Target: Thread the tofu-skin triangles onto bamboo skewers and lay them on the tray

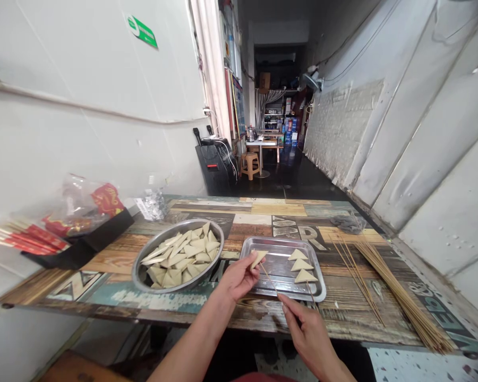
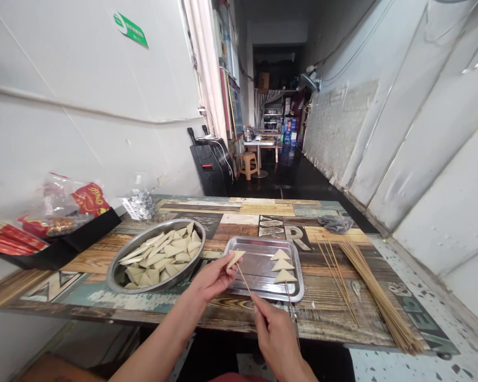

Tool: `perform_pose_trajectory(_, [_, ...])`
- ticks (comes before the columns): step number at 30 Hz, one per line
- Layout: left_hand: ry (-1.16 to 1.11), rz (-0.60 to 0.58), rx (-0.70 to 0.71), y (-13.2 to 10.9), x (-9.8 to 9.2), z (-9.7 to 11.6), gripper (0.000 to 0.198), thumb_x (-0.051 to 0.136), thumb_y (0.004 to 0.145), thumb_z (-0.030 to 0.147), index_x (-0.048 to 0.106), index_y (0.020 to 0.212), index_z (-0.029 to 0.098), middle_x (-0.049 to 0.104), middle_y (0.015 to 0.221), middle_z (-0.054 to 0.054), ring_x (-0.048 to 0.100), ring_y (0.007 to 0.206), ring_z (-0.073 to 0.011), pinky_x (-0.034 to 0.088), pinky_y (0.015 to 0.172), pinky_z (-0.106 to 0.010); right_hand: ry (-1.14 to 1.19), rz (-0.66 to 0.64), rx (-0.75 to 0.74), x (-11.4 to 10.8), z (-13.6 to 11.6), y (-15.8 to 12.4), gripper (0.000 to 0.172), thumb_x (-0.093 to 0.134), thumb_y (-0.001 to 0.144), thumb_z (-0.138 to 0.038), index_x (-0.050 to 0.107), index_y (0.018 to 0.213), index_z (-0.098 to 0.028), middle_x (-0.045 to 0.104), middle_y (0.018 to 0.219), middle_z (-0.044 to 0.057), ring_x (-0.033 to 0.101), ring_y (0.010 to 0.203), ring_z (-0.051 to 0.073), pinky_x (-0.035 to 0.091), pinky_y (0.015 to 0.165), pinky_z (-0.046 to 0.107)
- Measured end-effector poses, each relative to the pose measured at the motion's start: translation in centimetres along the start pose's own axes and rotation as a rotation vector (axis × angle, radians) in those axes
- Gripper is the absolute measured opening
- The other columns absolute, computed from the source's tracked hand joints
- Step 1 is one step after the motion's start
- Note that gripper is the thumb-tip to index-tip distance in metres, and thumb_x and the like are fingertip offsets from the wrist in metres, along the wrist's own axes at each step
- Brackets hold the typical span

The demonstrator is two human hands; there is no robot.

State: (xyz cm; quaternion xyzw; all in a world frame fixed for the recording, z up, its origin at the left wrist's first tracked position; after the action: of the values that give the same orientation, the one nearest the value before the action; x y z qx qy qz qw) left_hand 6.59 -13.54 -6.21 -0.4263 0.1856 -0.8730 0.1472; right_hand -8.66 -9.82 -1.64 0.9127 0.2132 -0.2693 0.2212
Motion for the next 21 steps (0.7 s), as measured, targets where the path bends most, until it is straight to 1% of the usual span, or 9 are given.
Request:
perform_pose_trajectory(5, [0.058, -0.001, 0.006, -0.1, 0.2, -0.2, 0.006, 0.057, 0.076, 0.01, 0.06, 0.078, 0.005, 0.061, 0.074, -0.011, 0.047, 0.05, -0.0032, 0.039, 0.039, -0.01, 0.003, -0.001, 0.006, 0.1, 0.2, 0.0, 0.033, 0.04, 0.087, -0.024, 0.06, 0.113, -0.019, 0.066, 0.105, 0.009, 0.062, 0.097, 0.02, 0.048, 0.085, 0.031])
perform_pose_trajectory(9, [0.102, -0.025, 0.021, 0.0, 0.3, -0.3, 0.006, 0.057, 0.076, 0.011, 0.06, 0.075, 0.007, 0.062, 0.074, -0.01, 0.047, 0.049, -0.003, 0.039, 0.039, -0.01, 0.011, -0.002, 0.004, 0.3, 0.2, 0.1, 0.033, 0.039, 0.088, -0.025, 0.06, 0.113, -0.017, 0.066, 0.105, 0.01, 0.061, 0.098, 0.02, 0.048, 0.086, 0.031])
perform_pose_trajectory(14, [0.117, -0.045, 0.029, 0.1, 0.3, -0.7, 0.005, 0.06, 0.073, 0.012, 0.062, 0.074, 0.007, 0.062, 0.073, -0.01, 0.047, 0.049, -0.0027, 0.039, 0.039, -0.01, 0.013, 0.001, -0.003, 0.5, 0.2, 0.1, 0.034, 0.038, 0.088, -0.026, 0.059, 0.113, -0.018, 0.066, 0.106, 0.01, 0.061, 0.098, 0.02, 0.048, 0.085, 0.032])
perform_pose_trajectory(21, [0.129, -0.059, 0.02, -0.4, 0.7, -1.3, 0.006, 0.061, 0.074, 0.013, 0.062, 0.072, 0.007, 0.061, 0.073, -0.01, 0.047, 0.05, -0.0029, 0.039, 0.04, -0.01, 0.006, -0.004, 0.02, 0.6, 0.2, 0.2, 0.034, 0.037, 0.088, -0.027, 0.06, 0.111, -0.015, 0.066, 0.105, 0.011, 0.061, 0.097, 0.021, 0.049, 0.083, 0.032])
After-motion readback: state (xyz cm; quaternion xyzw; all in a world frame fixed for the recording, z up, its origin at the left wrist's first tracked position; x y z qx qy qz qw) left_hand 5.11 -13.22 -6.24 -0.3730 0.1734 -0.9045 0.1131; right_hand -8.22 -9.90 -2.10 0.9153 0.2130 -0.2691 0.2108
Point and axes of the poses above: each hand's wrist, its own y-axis towards the middle knuckle, its own x-axis out of the palm, z = x × y, the point moved 10 cm from there along y, towards the middle knuckle
